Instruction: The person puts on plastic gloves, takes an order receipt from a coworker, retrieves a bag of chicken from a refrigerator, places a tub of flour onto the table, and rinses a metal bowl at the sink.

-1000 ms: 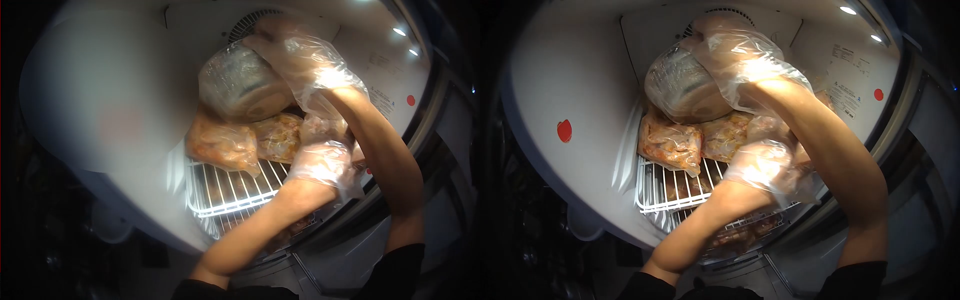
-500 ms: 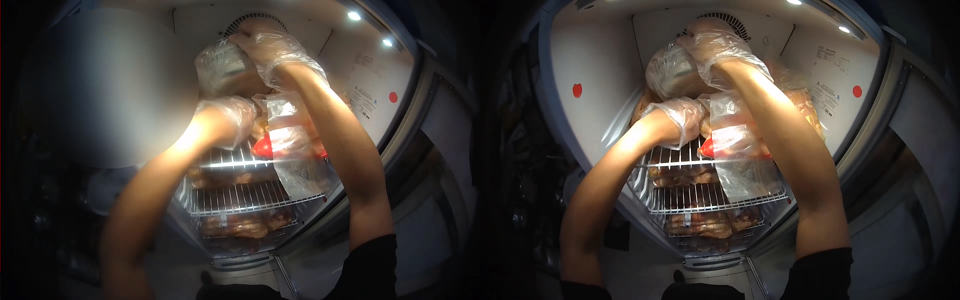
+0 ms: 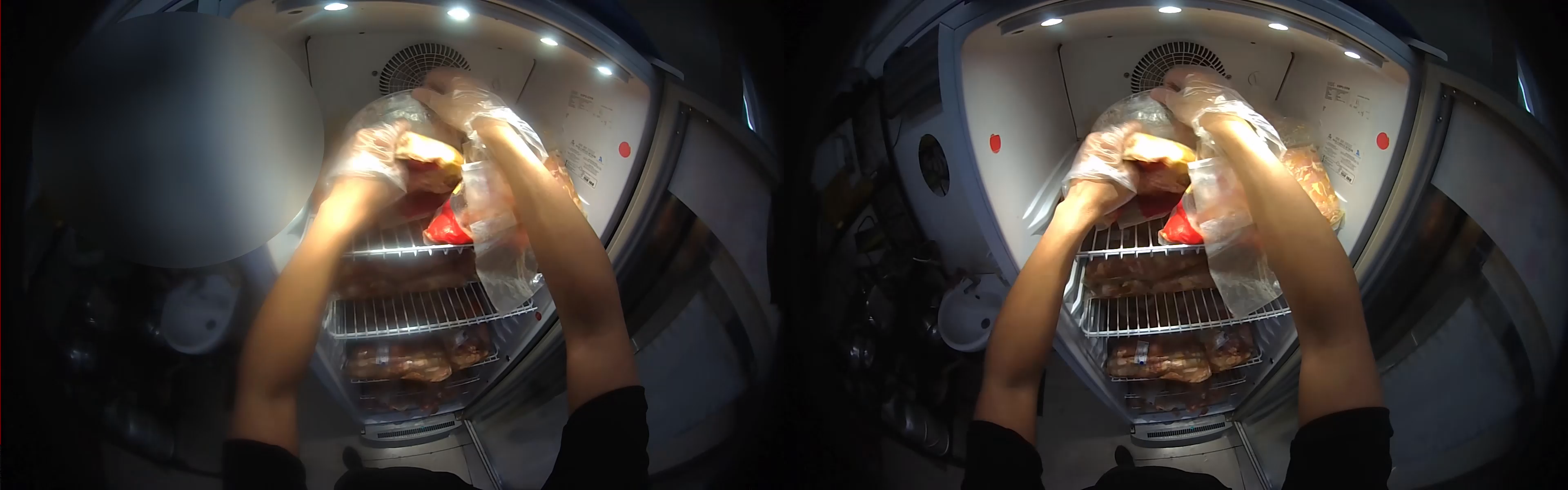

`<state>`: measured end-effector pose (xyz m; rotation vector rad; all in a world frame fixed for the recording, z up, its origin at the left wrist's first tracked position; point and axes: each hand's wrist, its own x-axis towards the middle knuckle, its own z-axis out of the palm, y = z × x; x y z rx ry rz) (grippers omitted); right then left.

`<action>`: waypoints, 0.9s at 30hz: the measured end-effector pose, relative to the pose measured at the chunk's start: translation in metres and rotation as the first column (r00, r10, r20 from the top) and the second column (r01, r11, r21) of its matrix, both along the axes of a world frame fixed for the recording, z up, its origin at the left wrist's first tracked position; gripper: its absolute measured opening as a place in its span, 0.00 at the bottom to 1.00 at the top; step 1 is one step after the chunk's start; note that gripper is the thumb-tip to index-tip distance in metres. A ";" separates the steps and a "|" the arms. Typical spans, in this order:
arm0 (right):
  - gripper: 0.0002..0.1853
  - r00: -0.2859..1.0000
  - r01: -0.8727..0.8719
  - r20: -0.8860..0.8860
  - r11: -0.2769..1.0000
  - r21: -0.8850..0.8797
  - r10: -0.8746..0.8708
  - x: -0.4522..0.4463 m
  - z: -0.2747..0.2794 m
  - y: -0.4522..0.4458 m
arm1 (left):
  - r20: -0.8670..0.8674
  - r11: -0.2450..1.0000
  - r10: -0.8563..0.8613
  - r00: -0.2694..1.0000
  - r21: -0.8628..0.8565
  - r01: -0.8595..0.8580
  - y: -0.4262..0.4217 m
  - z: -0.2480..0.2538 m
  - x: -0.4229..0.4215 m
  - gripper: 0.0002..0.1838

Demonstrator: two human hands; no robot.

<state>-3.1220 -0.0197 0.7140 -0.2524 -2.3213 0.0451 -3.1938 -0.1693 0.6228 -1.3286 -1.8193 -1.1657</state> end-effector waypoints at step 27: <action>0.25 0.861 -0.407 -0.345 0.913 -0.028 0.373 0.137 -0.046 -0.050 | 0.335 0.252 -0.942 -0.032 0.766 0.591 -0.034 -0.039 0.055 0.18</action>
